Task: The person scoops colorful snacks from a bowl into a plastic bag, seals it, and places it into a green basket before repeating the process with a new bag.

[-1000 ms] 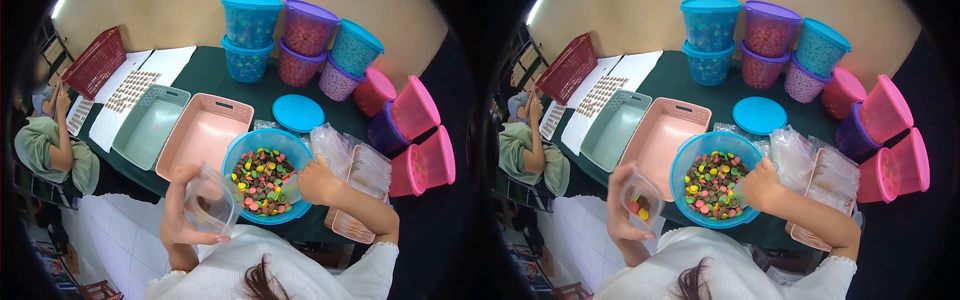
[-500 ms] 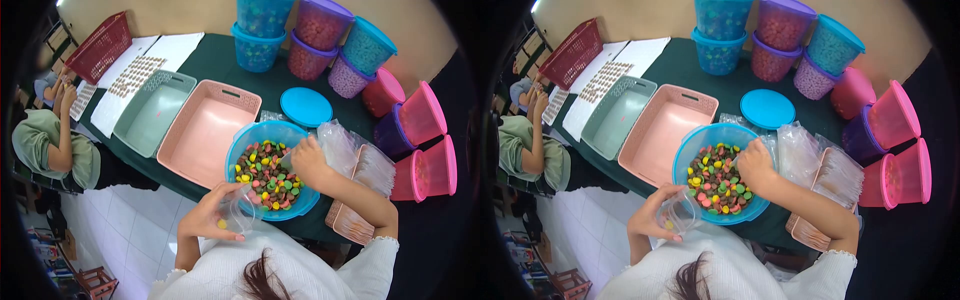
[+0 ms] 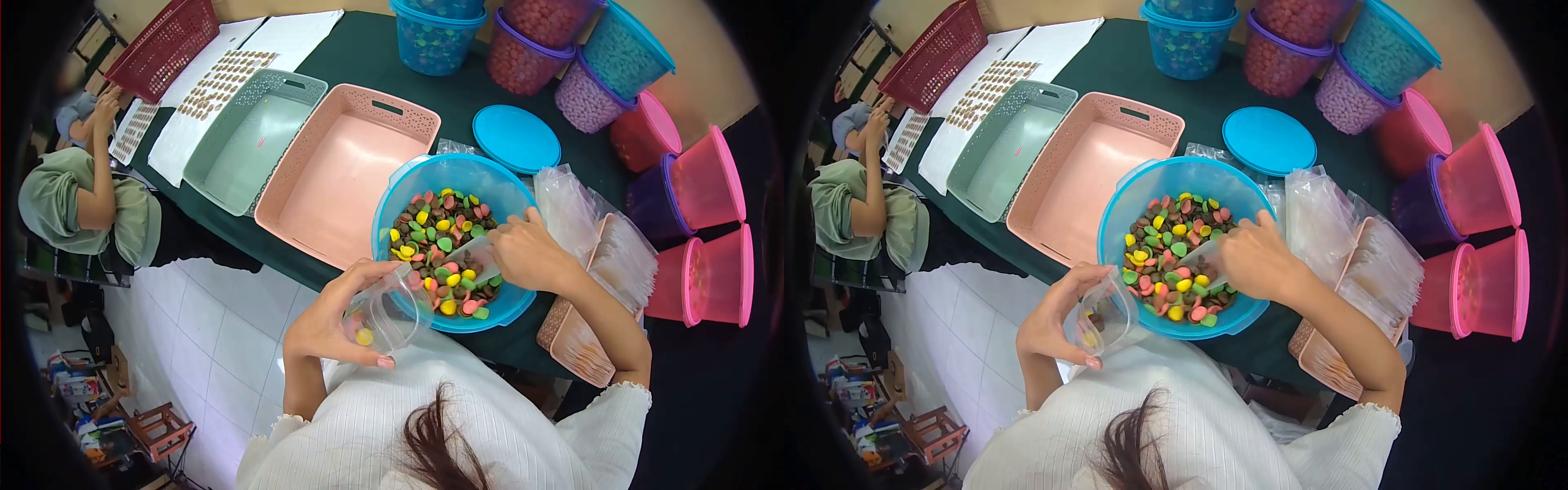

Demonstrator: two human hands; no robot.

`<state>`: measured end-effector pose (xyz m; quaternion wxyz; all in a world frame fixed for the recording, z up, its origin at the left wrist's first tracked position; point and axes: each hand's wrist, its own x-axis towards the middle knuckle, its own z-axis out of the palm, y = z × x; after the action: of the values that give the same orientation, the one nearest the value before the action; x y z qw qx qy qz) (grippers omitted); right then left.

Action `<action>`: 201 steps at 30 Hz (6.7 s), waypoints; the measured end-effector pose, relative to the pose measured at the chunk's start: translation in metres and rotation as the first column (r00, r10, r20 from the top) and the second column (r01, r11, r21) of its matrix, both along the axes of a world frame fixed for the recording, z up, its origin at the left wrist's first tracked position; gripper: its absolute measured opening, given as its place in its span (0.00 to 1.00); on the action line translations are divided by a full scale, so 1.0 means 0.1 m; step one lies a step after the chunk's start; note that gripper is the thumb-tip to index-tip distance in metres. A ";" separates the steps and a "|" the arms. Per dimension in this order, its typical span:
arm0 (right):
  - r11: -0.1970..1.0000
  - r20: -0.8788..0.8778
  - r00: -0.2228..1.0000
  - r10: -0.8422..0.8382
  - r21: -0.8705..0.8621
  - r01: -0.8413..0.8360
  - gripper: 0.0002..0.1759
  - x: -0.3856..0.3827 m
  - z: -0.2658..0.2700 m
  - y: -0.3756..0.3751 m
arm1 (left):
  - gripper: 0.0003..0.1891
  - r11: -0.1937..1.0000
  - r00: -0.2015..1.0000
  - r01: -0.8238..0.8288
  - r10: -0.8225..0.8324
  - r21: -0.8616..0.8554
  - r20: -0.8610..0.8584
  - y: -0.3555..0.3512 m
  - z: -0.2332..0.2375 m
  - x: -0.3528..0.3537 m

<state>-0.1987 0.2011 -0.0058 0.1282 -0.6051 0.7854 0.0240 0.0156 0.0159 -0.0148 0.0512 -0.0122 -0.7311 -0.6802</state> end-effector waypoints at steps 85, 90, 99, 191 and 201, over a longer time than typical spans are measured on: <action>0.454 0.929 0.237 0.284 -0.348 0.821 0.25 1.41 0.08 -0.50 | 0.18 0.902 0.902 -0.334 0.390 0.273 -0.186 0.21 0.07 0.02; 0.417 0.910 0.393 0.131 -0.411 0.811 0.15 1.65 0.05 -0.80 | 0.07 0.843 0.844 -0.477 0.518 0.251 -0.136 -0.07 0.04 0.23; 0.562 0.891 0.163 0.425 -0.401 0.724 0.19 2.43 -0.04 -1.88 | 0.09 0.821 0.870 -0.405 0.481 0.402 -0.106 -1.08 0.03 1.21; -0.732 0.994 0.107 -0.004 -0.076 0.677 0.08 3.92 -0.59 0.11 | 0.12 0.493 0.492 0.861 -0.869 -0.122 -0.040 0.22 -0.34 0.32; -0.529 0.995 0.098 -0.017 -0.092 0.844 0.09 2.78 -0.46 0.87 | 0.11 0.611 0.604 0.786 -0.792 0.098 0.092 1.16 -0.80 -0.61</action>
<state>0.0789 0.2883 -0.0523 -0.0775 0.1527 0.6178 -0.7674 -0.0453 0.1320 -0.0953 -0.2996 -0.2890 -0.6363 -0.6495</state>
